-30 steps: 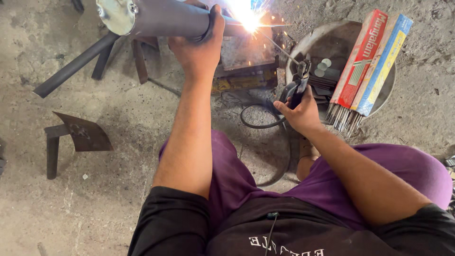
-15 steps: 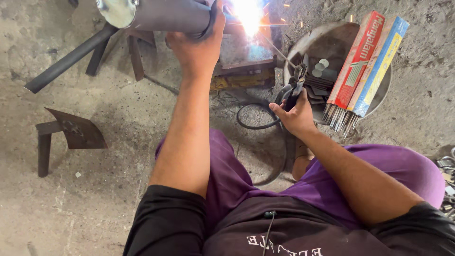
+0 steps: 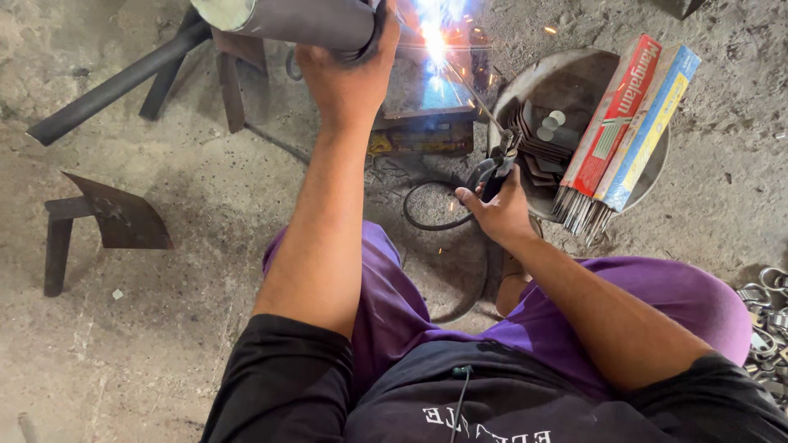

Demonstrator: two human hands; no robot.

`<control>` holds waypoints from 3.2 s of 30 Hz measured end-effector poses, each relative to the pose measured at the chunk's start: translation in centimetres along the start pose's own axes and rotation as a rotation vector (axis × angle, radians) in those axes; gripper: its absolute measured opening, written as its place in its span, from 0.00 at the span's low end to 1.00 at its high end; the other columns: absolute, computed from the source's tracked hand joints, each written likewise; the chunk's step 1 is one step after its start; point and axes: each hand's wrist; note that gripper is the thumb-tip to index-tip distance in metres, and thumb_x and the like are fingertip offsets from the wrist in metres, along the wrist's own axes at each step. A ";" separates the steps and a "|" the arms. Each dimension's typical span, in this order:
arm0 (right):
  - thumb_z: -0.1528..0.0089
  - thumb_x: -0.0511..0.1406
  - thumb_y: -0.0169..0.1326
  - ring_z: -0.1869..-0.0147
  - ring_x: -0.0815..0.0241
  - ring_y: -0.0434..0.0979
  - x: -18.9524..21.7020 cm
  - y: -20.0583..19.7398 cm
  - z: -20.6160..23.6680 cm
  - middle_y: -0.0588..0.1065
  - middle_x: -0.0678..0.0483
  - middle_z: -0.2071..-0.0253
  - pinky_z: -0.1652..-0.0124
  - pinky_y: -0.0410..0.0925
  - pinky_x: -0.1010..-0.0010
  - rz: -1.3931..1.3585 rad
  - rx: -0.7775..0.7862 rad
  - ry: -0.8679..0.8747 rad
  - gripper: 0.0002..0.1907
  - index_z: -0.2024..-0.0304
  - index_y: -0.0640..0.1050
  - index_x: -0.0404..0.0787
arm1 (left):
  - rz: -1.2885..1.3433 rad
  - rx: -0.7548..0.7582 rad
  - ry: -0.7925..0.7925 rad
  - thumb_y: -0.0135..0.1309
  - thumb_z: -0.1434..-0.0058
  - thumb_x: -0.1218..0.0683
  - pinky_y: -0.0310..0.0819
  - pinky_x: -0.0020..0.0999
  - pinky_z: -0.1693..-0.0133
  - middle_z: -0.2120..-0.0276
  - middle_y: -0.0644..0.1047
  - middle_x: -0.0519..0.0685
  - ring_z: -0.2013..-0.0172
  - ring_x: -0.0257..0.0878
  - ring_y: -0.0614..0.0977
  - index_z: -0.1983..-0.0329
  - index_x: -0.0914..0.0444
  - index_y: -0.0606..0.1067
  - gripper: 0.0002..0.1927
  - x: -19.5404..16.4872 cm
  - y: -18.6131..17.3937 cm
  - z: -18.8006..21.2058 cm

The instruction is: The person welds a metal pipe to a flat metal plate using a handheld welding torch. They reposition the pipe multiple times to weld different seams, occasionally pausing to adjust the workpiece or insert a new welding rod.

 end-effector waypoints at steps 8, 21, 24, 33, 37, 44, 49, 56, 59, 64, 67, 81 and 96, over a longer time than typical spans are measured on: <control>0.47 0.46 0.72 0.59 0.58 0.78 0.0 0.5 0.3 0.75 0.52 0.62 0.56 0.72 0.66 0.037 -0.019 -0.051 0.36 0.50 0.67 0.35 | 0.059 0.019 -0.095 0.72 0.44 0.53 0.84 0.37 0.60 0.68 0.84 0.50 0.66 0.44 0.89 0.63 0.64 0.78 0.14 0.0 0.1 0.2; 0.44 0.45 0.71 0.54 0.57 0.76 0.3 1.2 0.6 0.74 0.51 0.58 0.51 0.71 0.65 -0.039 0.025 -0.101 0.34 0.47 0.67 0.36 | 0.043 0.027 -0.090 0.72 0.43 0.53 0.82 0.37 0.62 0.69 0.83 0.48 0.68 0.42 0.88 0.65 0.64 0.77 0.15 -0.4 0.0 0.0; 0.47 0.45 0.71 0.55 0.59 0.76 0.4 1.1 0.6 0.74 0.53 0.60 0.52 0.70 0.66 0.015 0.039 -0.008 0.35 0.48 0.67 0.36 | 0.043 0.020 -0.067 0.72 0.44 0.53 0.82 0.37 0.61 0.69 0.83 0.48 0.67 0.43 0.88 0.64 0.64 0.77 0.15 -0.3 0.0 0.1; 0.46 0.45 0.71 0.55 0.59 0.75 0.5 1.2 0.7 0.73 0.54 0.61 0.51 0.70 0.66 -0.029 0.046 -0.044 0.34 0.47 0.68 0.37 | 0.062 0.009 -0.045 0.72 0.44 0.54 0.83 0.37 0.59 0.66 0.84 0.51 0.64 0.44 0.89 0.61 0.65 0.78 0.16 0.1 0.0 0.1; 0.47 0.45 0.72 0.57 0.59 0.75 0.3 1.2 0.5 0.73 0.54 0.62 0.53 0.70 0.66 0.016 0.057 0.033 0.37 0.47 0.66 0.36 | 0.054 0.011 -0.056 0.72 0.44 0.54 0.84 0.37 0.59 0.67 0.84 0.50 0.64 0.44 0.89 0.62 0.64 0.78 0.15 0.1 0.1 0.1; 0.46 0.45 0.72 0.56 0.59 0.76 0.0 1.3 0.7 0.74 0.54 0.61 0.53 0.70 0.66 0.037 0.056 -0.003 0.35 0.48 0.67 0.38 | 0.064 -0.008 -0.041 0.72 0.45 0.54 0.82 0.38 0.60 0.67 0.84 0.50 0.65 0.44 0.88 0.62 0.65 0.78 0.16 0.3 0.2 0.3; 0.47 0.46 0.72 0.57 0.59 0.75 -0.5 1.4 0.6 0.73 0.54 0.62 0.54 0.70 0.66 -0.026 0.054 -0.011 0.35 0.48 0.67 0.38 | 0.058 0.028 -0.064 0.72 0.43 0.54 0.83 0.36 0.60 0.67 0.84 0.49 0.65 0.42 0.89 0.61 0.64 0.78 0.14 0.6 0.0 0.5; 0.39 0.41 0.71 0.51 0.60 0.77 -0.7 0.1 -0.1 0.74 0.53 0.55 0.50 0.72 0.67 -0.072 -0.194 -0.229 0.32 0.45 0.65 0.35 | 0.126 0.171 -0.280 0.69 0.38 0.52 0.85 0.31 0.61 0.69 0.84 0.43 0.66 0.33 0.89 0.63 0.62 0.80 0.10 2.3 0.1 1.6; 0.37 0.37 0.69 0.52 0.59 0.76 0.2 -1.1 -1.0 0.74 0.52 0.55 0.49 0.71 0.66 -0.251 -0.208 -0.250 0.29 0.45 0.65 0.35 | 0.107 -0.069 -0.139 0.71 0.40 0.57 0.84 0.37 0.53 0.60 0.83 0.49 0.57 0.38 0.87 0.56 0.66 0.77 0.15 4.1 -0.5 1.9; 0.44 0.35 0.70 0.58 0.60 0.76 2.7 -2.9 -0.8 0.74 0.52 0.59 0.56 0.72 0.68 -0.246 -0.160 -0.038 0.30 0.47 0.67 0.34 | 0.349 -0.216 -0.528 0.72 0.39 0.56 0.84 0.41 0.49 0.54 0.82 0.59 0.54 0.45 0.86 0.48 0.71 0.73 0.24 8.9 -4.9 -0.6; 0.46 0.36 0.71 0.57 0.59 0.76 4.1 -3.9 -0.3 0.76 0.50 0.58 0.54 0.72 0.68 -0.148 -0.145 -0.089 0.35 0.43 0.67 0.33 | 0.412 -0.296 -0.779 0.71 0.50 0.55 0.83 0.39 0.64 0.54 0.78 0.53 0.57 0.41 0.83 0.47 0.64 0.65 0.33 10.5 -8.3 -1.6; 0.49 0.41 0.72 0.40 0.48 0.79 5.4 -4.5 -1.7 0.76 0.38 0.42 0.41 0.71 0.63 0.072 -0.108 -0.326 0.50 0.31 0.64 0.27 | 0.430 -0.195 -0.783 0.68 0.41 0.56 0.87 0.40 0.64 0.53 0.78 0.53 0.54 0.43 0.84 0.47 0.65 0.68 0.25 10.6 -11.4 -1.2; 0.51 0.43 0.72 0.40 0.47 0.79 4.6 -3.3 -3.0 0.76 0.37 0.42 0.40 0.70 0.63 0.135 -0.091 -0.349 0.50 0.33 0.67 0.26 | 0.426 -0.209 -0.830 0.67 0.43 0.56 0.83 0.38 0.73 0.61 0.79 0.49 0.63 0.38 0.83 0.56 0.60 0.72 0.16 9.3 -11.1 -1.6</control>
Point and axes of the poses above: each hand's wrist, its own z-axis away from the middle knuckle, its own y-axis out of the palm, x = y × z
